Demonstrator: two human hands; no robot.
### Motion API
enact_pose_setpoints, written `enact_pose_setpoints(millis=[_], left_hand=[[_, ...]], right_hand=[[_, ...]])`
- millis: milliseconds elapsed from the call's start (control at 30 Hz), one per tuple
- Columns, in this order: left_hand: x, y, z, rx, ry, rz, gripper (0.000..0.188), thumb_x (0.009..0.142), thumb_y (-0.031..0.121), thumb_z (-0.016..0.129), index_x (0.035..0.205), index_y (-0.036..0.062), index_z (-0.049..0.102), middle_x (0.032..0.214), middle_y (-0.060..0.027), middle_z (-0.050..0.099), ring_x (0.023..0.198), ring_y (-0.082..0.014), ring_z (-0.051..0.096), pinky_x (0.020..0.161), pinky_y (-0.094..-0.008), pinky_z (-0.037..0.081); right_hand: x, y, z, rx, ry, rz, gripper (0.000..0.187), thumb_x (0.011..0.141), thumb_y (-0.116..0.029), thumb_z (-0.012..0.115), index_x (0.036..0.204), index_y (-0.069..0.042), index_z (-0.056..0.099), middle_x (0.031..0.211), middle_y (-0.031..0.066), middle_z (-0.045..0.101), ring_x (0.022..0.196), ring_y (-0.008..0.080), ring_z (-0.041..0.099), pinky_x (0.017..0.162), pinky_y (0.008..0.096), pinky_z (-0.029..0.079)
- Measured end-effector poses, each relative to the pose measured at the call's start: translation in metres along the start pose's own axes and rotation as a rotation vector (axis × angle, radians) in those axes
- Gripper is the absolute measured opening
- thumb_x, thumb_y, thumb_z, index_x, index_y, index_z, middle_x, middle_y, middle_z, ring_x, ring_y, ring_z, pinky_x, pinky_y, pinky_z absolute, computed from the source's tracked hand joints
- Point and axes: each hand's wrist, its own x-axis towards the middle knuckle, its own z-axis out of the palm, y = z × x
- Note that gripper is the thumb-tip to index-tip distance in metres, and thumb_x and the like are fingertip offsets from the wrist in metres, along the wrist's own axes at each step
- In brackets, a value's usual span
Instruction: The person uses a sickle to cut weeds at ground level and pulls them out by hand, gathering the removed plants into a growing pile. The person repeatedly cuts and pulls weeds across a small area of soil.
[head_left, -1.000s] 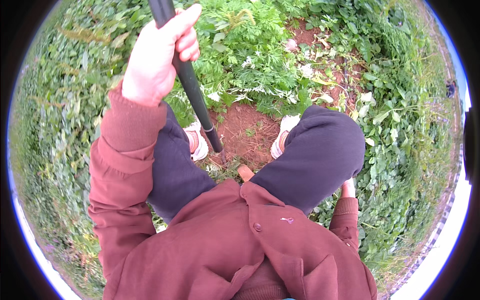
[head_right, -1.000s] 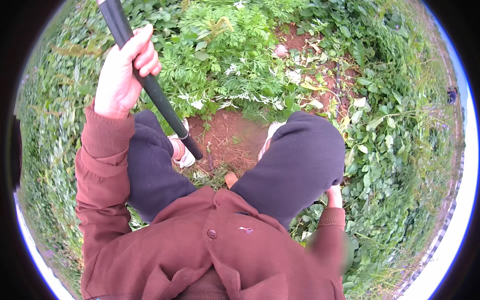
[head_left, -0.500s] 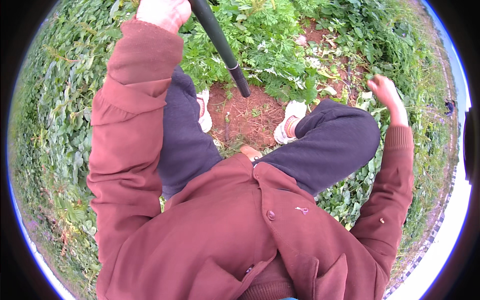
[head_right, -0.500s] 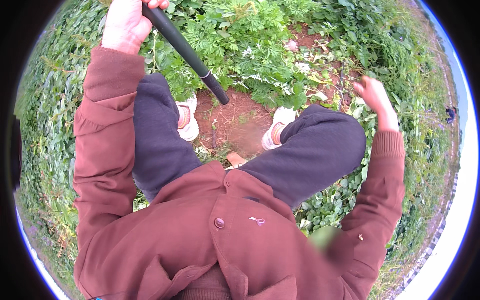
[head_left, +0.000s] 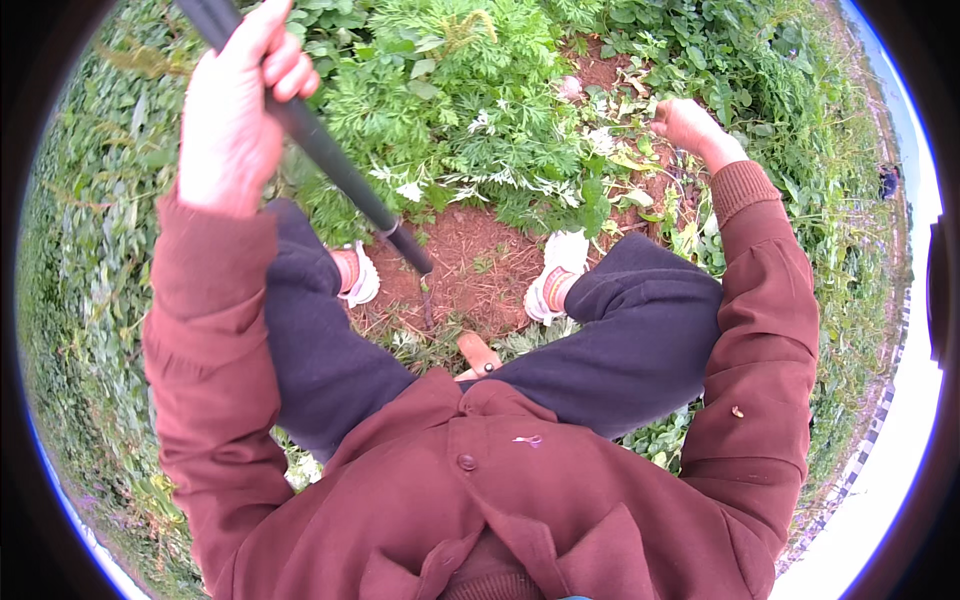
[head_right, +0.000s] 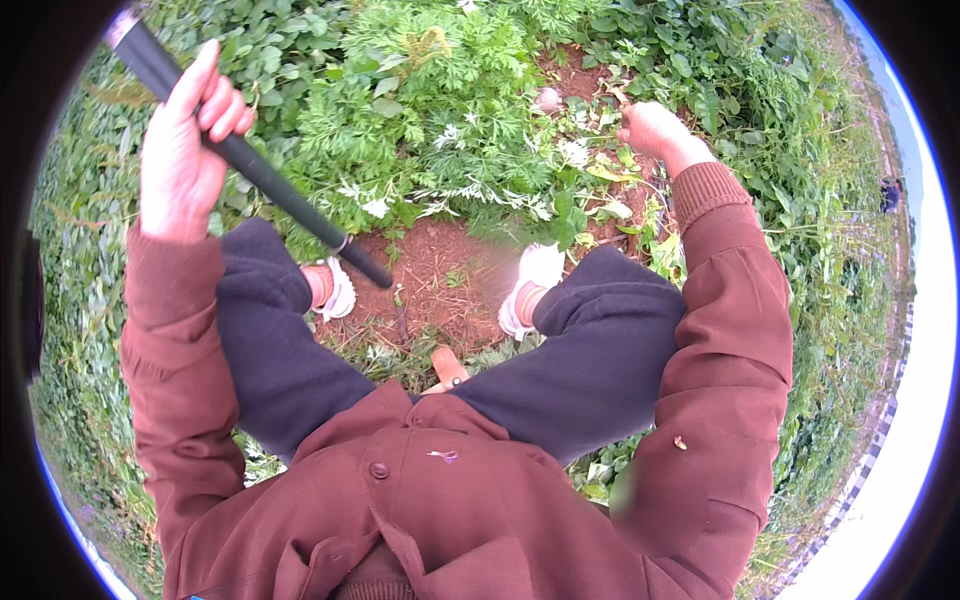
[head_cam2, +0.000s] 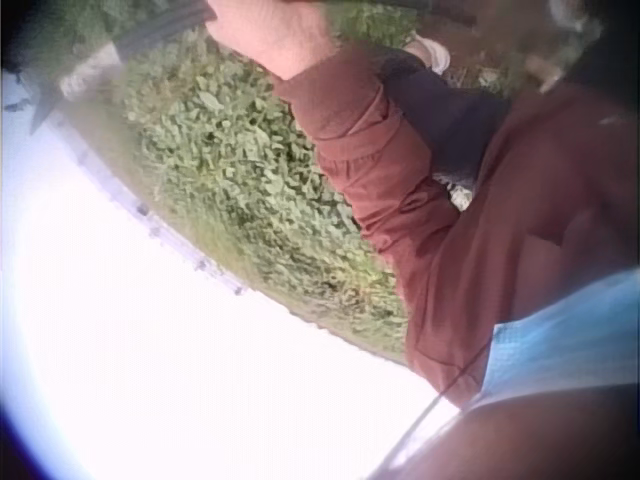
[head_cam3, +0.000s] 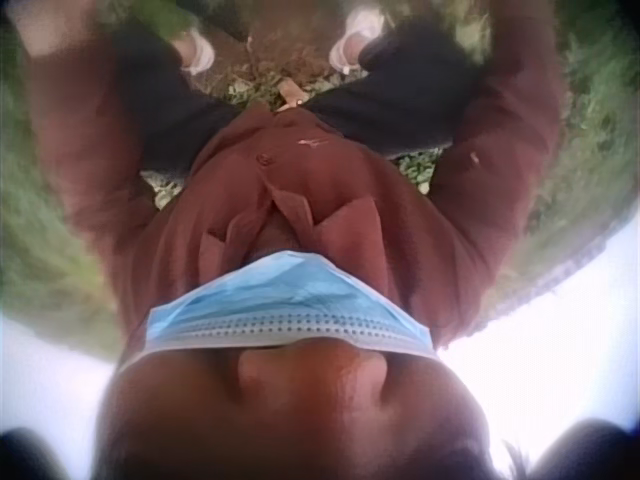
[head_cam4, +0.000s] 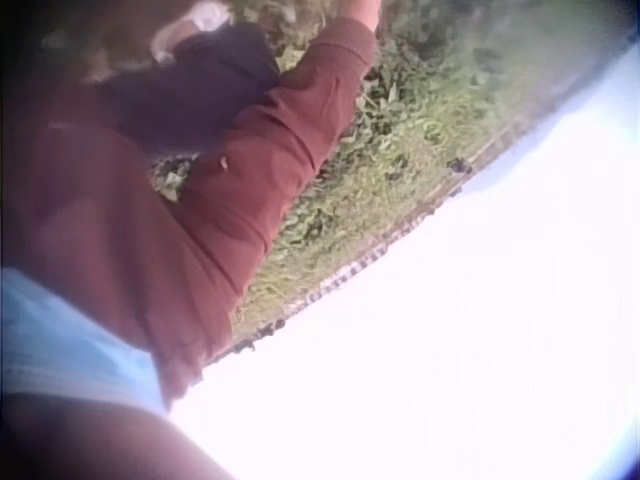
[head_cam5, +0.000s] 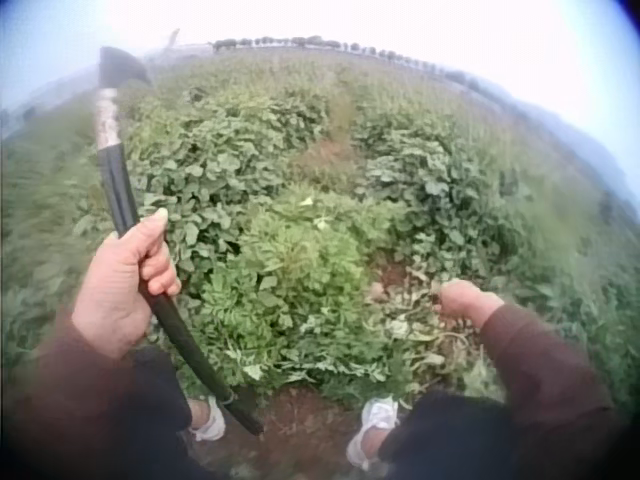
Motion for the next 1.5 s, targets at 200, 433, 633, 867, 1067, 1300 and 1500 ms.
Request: enact_pose_setpoints(millis=[200,433,633,867,1067,1300,1500], left_hand=[[0.011,-0.019,0.006,0.037,-0.013,-0.19,0.028,0.093,0.022,0.056,0.07,0.0139,0.043,0.052,0.0082,0.031,0.044,-0.0049,0.029,0.049,-0.0225,0.029],[0.044,-0.06,0.021,0.108,0.046,-0.335,0.035,0.098,0.026,0.046,0.067,0.0139,0.036,0.052,0.006,0.029,0.044,-0.0058,0.025,0.049,-0.023,0.028],[0.064,-0.082,0.032,0.187,0.135,-0.412,0.034,0.097,0.026,0.047,0.068,0.0137,0.036,0.052,0.0059,0.028,0.045,-0.0064,0.026,0.049,-0.0233,0.027],[0.062,-0.087,0.037,0.202,0.168,-0.402,0.032,0.097,0.026,0.048,0.07,0.0137,0.038,0.052,0.0063,0.028,0.045,-0.0061,0.026,0.048,-0.0233,0.028],[0.052,-0.086,0.043,0.176,0.171,-0.38,0.029,0.097,0.025,0.047,0.072,0.0136,0.039,0.052,0.0064,0.028,0.044,-0.0055,0.025,0.048,-0.0225,0.027],[0.049,-0.085,0.04,0.178,0.117,-0.368,0.03,0.098,0.025,0.046,0.071,0.014,0.037,0.053,0.0066,0.029,0.044,-0.0052,0.025,0.048,-0.022,0.027],[0.049,-0.086,0.042,0.171,0.113,-0.398,0.031,0.098,0.026,0.046,0.071,0.0141,0.037,0.053,0.0066,0.028,0.044,-0.0054,0.025,0.048,-0.0222,0.028]], right_hand=[[0.04,0.044,0.082,-0.069,-0.152,-0.051,0.05,0.078,-0.032,0.069,0.116,-0.003,0.054,0.103,0.0187,0.063,0.101,0.0321,0.06,0.088,0.0405,0.048],[0.061,0.05,0.191,0.06,-0.185,-0.074,0.1,0.066,-0.037,0.08,0.143,-0.007,0.023,0.143,0.0158,0.032,0.132,0.0304,0.033,0.108,0.0427,0.029],[0.061,0.024,0.251,-0.137,-0.144,-0.068,0.078,0.075,-0.03,0.069,0.137,-0.005,0.03,0.127,0.0131,0.045,0.119,0.0271,0.043,0.102,0.0453,0.03],[0.063,0.047,0.254,0.372,-0.021,-0.073,0.018,0.084,-0.023,0.056,0.094,-0.008,0.06,0.087,0.0125,0.064,0.089,0.0319,0.061,0.084,0.0442,0.044],[0.041,0.033,0.248,0.331,-0.228,0.119,0.036,0.089,-0.036,0.051,0.085,-0.003,0.065,0.086,0.0201,0.066,0.088,0.0366,0.063,0.084,0.0695,0.034],[0.025,0.022,0.223,0.373,-0.127,-0.061,0.025,0.082,-0.025,0.053,0.077,-0.002,0.063,0.07,0.0187,0.063,0.066,0.0375,0.063,0.063,0.0461,0.05],[0.037,-0.047,0.161,0.43,0.14,-0.306,0.018,0.077,-0.022,0.056,0.076,-0.005,0.062,0.067,0.0141,0.062,0.065,0.0321,0.063,0.06,0.0431,0.051]])
